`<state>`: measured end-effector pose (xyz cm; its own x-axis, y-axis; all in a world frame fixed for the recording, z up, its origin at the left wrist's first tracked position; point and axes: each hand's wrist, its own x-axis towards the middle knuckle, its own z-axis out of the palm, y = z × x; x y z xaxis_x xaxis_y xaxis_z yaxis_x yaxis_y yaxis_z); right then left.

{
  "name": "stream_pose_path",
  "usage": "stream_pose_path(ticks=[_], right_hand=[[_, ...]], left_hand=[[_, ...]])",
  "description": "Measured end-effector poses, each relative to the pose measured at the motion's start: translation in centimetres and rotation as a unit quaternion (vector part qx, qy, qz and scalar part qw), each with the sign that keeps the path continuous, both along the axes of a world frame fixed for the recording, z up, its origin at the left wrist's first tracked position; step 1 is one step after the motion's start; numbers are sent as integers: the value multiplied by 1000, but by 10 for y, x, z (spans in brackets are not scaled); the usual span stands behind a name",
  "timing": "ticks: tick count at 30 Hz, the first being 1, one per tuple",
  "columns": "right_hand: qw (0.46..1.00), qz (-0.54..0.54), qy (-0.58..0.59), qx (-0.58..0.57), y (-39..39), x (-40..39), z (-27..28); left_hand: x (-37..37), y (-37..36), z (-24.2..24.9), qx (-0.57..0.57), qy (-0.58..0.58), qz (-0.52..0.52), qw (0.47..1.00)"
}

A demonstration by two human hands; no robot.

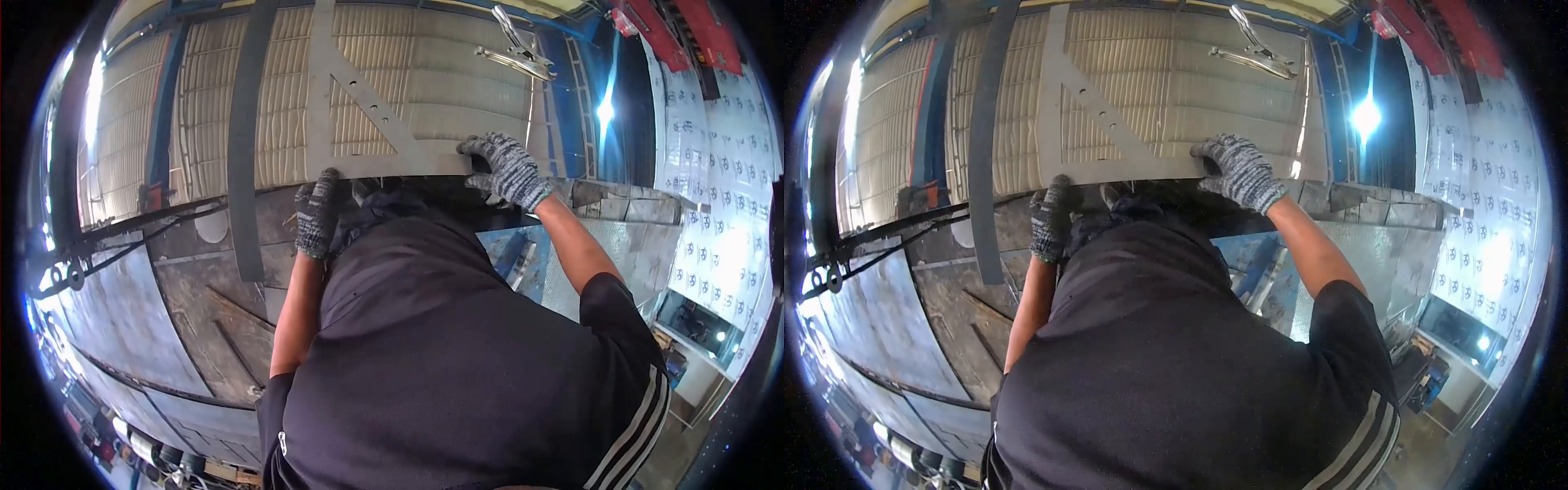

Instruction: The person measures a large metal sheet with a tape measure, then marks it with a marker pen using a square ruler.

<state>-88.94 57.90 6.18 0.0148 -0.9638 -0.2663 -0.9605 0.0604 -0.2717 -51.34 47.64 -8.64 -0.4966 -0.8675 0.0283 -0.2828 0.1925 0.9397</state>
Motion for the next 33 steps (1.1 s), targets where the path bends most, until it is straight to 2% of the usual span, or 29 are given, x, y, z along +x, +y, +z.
stream_pose_path(ticks=[1,5,7,11,13,14,16,20,21,22,23,24,25,29,32,33], right_hand=[[997,25,-8,-67,1,1,-2],[998,-12,-33,-53,-1,10,1],[998,-11,-32,-52,-1,9,-2],[997,5,-1,-78,4,6,-12],[997,4,-14,-75,3,3,-14],[997,1,-26,-71,3,3,-15],[999,-2,-19,-48,1,5,-11],[1000,-14,-7,-27,0,3,-15],[999,-15,-7,-28,1,3,-14],[999,-11,-7,-35,2,4,-13],[999,-6,-8,-42,3,5,-13],[999,-7,-9,-41,4,5,-13],[999,-8,-12,-43,4,4,-14],[998,-2,-13,-57,5,2,-21],[999,-17,-11,-34,3,6,-12],[999,-17,-11,-34,4,7,-12]], left_hand=[[-2,0,2,-6,-18,8,1000],[3,-3,3,7,-66,6,998],[3,-1,-2,-86,-109,13,990],[5,-4,-19,-97,-124,15,987],[4,-4,-6,51,-28,11,998],[5,-4,-7,51,-30,11,998],[7,-4,-10,-134,-157,3,978],[7,-3,-3,-138,-147,-24,979],[3,-1,3,22,-53,18,998],[0,1,6,182,43,60,981],[1,0,4,182,42,59,981],[3,-2,1,1,-50,28,998],[5,-2,-3,-180,-140,-3,974],[3,-2,-6,-173,-128,7,977],[1,-5,7,-221,-148,-6,964],[0,-5,9,-179,-125,-1,976]])
